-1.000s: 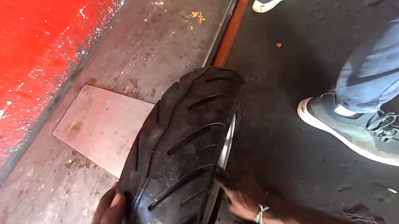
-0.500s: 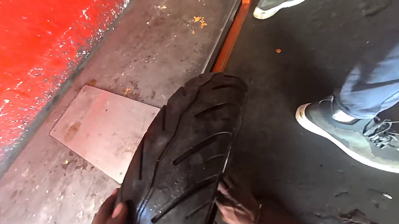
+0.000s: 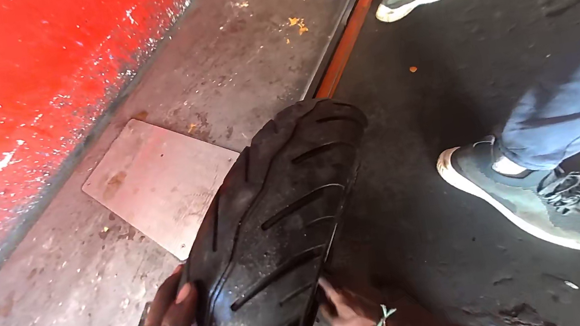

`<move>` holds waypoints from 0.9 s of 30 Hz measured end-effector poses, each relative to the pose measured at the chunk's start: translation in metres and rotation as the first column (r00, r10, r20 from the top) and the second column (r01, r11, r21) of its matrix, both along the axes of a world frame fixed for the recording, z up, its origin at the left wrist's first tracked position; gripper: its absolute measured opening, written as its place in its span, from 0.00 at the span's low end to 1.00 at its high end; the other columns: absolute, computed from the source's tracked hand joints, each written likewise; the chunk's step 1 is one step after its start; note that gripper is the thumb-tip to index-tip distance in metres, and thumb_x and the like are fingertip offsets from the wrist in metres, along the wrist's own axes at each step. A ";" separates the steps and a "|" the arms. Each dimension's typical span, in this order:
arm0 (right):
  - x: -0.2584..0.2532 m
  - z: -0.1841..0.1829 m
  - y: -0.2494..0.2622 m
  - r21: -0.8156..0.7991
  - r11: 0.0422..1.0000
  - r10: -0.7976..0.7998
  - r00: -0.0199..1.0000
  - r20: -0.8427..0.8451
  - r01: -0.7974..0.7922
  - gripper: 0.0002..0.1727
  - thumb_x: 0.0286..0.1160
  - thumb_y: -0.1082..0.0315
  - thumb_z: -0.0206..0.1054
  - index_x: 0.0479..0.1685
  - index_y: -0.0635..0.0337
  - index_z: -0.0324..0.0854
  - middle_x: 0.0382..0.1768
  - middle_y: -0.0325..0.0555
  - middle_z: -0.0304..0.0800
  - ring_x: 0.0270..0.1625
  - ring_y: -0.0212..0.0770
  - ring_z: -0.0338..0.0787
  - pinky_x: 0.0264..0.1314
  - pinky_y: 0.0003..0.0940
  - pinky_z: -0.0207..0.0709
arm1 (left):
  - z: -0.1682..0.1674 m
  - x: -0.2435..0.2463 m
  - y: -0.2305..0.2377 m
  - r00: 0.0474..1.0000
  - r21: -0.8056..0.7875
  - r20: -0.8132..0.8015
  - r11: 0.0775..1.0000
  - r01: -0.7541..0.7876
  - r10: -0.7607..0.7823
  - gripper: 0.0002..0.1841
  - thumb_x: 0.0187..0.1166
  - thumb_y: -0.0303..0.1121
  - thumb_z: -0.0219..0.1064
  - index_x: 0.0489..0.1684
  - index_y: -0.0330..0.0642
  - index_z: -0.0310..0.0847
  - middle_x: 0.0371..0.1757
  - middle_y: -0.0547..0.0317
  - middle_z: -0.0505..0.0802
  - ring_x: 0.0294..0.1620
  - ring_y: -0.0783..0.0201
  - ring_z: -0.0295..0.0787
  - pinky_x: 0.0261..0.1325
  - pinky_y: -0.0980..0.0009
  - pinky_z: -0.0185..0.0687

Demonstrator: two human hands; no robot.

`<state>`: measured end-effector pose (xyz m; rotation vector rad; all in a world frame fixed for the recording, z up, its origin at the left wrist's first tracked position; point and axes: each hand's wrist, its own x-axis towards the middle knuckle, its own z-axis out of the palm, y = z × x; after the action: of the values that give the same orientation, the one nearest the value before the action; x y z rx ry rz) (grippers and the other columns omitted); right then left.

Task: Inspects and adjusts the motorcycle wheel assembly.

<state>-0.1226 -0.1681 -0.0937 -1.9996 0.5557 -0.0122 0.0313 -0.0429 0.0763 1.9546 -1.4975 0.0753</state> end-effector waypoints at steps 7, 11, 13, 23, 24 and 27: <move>0.000 0.006 -0.023 -0.249 0.967 0.021 0.986 -0.165 -0.062 0.40 0.70 0.69 0.68 0.88 0.65 0.63 0.65 0.66 0.88 0.63 0.64 0.90 0.65 0.62 0.79 | -0.003 0.000 0.007 0.999 0.015 0.029 1.000 0.014 -0.015 0.52 0.63 0.62 0.78 0.77 0.24 0.66 0.75 0.23 0.78 0.80 0.58 0.74 0.83 0.68 0.64; 0.007 0.043 -0.008 0.213 0.974 0.130 0.965 -0.229 -0.081 0.47 0.76 0.66 0.68 0.95 0.63 0.45 0.72 0.64 0.82 0.65 0.56 0.88 0.69 0.53 0.78 | -0.006 0.003 0.010 1.000 -0.004 0.003 1.000 0.030 -0.030 0.52 0.62 0.62 0.79 0.78 0.27 0.66 0.77 0.26 0.78 0.81 0.59 0.74 0.84 0.67 0.64; 0.004 0.048 -0.018 0.404 0.903 0.210 0.971 -0.117 -0.146 0.48 0.75 0.70 0.68 0.95 0.60 0.43 0.76 0.62 0.78 0.56 0.51 0.89 0.59 0.46 0.82 | -0.009 0.004 0.011 1.000 -0.025 0.005 0.999 0.027 -0.027 0.52 0.62 0.62 0.79 0.78 0.28 0.66 0.77 0.27 0.77 0.81 0.59 0.74 0.84 0.66 0.65; 0.001 0.040 -0.027 0.313 0.937 0.217 0.960 -0.175 -0.155 0.49 0.74 0.71 0.68 0.96 0.60 0.44 0.72 0.67 0.81 0.60 0.56 0.89 0.62 0.53 0.80 | -0.007 0.000 0.010 1.000 -0.007 0.002 1.000 0.024 -0.024 0.51 0.63 0.61 0.79 0.78 0.28 0.66 0.76 0.27 0.78 0.80 0.59 0.74 0.83 0.67 0.66; 0.002 0.029 -0.035 0.138 0.974 0.212 0.933 -0.290 -0.178 0.48 0.74 0.69 0.68 0.96 0.58 0.45 0.77 0.67 0.76 0.73 0.61 0.82 0.74 0.59 0.72 | -0.007 0.000 0.009 1.000 -0.003 0.014 1.000 0.025 -0.025 0.51 0.64 0.61 0.79 0.77 0.27 0.65 0.76 0.26 0.78 0.81 0.59 0.74 0.83 0.67 0.64; 0.008 0.023 -0.028 -0.026 0.994 0.087 0.920 -0.383 -0.105 0.51 0.69 0.66 0.72 0.96 0.56 0.48 0.76 0.64 0.78 0.75 0.63 0.80 0.75 0.64 0.69 | -0.006 -0.001 0.008 0.999 0.002 0.020 1.000 0.027 -0.027 0.51 0.63 0.62 0.78 0.78 0.28 0.66 0.76 0.27 0.78 0.80 0.60 0.74 0.83 0.68 0.64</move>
<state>-0.1145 -0.1959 -0.0709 -2.0839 0.7072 0.4380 0.0304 -0.0349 0.0698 1.9396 -1.5367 0.0822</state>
